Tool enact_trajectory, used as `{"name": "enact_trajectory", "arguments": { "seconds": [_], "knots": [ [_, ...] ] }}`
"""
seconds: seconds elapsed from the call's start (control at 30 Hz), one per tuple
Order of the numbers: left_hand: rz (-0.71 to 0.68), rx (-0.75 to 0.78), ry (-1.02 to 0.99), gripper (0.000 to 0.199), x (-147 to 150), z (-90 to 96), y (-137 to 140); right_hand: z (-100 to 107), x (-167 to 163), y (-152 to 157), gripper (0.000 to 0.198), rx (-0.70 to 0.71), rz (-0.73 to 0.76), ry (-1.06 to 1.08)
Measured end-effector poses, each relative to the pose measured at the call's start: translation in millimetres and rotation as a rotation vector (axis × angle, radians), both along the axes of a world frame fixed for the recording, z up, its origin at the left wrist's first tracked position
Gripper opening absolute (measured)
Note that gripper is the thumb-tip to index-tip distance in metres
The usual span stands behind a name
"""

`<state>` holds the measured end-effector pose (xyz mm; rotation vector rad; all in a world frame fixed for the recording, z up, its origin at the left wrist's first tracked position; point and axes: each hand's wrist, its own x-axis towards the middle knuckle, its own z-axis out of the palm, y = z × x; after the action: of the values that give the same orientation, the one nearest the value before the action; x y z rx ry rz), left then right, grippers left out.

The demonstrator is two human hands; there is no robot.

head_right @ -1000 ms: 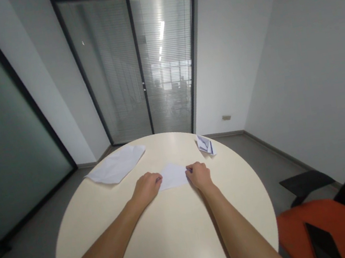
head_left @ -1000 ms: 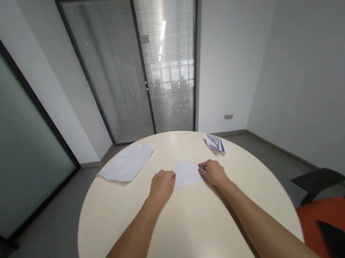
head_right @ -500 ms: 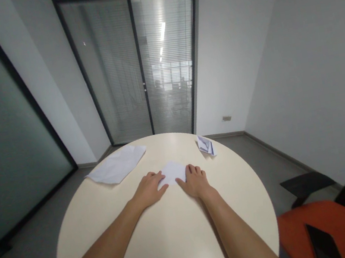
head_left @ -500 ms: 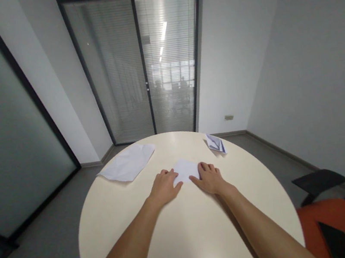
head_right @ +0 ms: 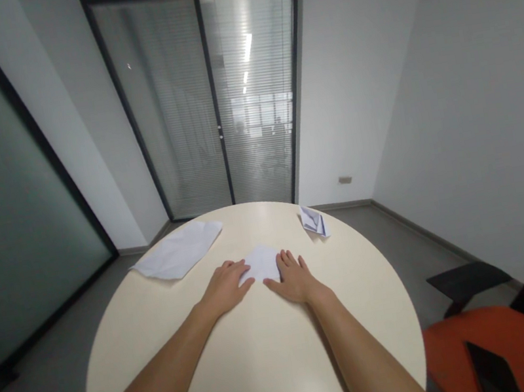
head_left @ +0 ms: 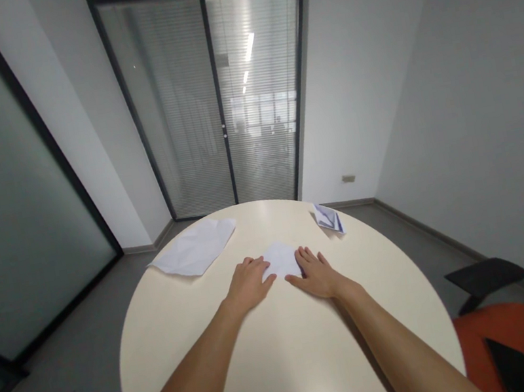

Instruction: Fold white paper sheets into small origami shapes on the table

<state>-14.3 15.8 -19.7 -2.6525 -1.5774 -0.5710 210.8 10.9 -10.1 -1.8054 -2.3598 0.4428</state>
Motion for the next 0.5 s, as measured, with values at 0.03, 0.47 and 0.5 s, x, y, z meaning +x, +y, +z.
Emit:
{"name": "enact_trajectory", "arguments": {
  "seconds": [0.03, 0.47, 0.5],
  "knots": [
    [-0.002, -0.001, 0.0, 0.038, -0.2, 0.1, 0.0, -0.3, -0.2, 0.2, 0.094, 0.004, 0.005, 0.003],
    [0.0, -0.001, 0.016, 0.04, -1.7, 1.8, 0.5, -2.6, 1.9, 3.0, 0.09, 0.005, 0.028, 0.039],
    [0.003, 0.0, 0.017, 0.04, -1.3, 2.4, 0.2, -2.5, 2.1, 3.1, 0.088, 0.005, 0.037, 0.046]
  ]
}}
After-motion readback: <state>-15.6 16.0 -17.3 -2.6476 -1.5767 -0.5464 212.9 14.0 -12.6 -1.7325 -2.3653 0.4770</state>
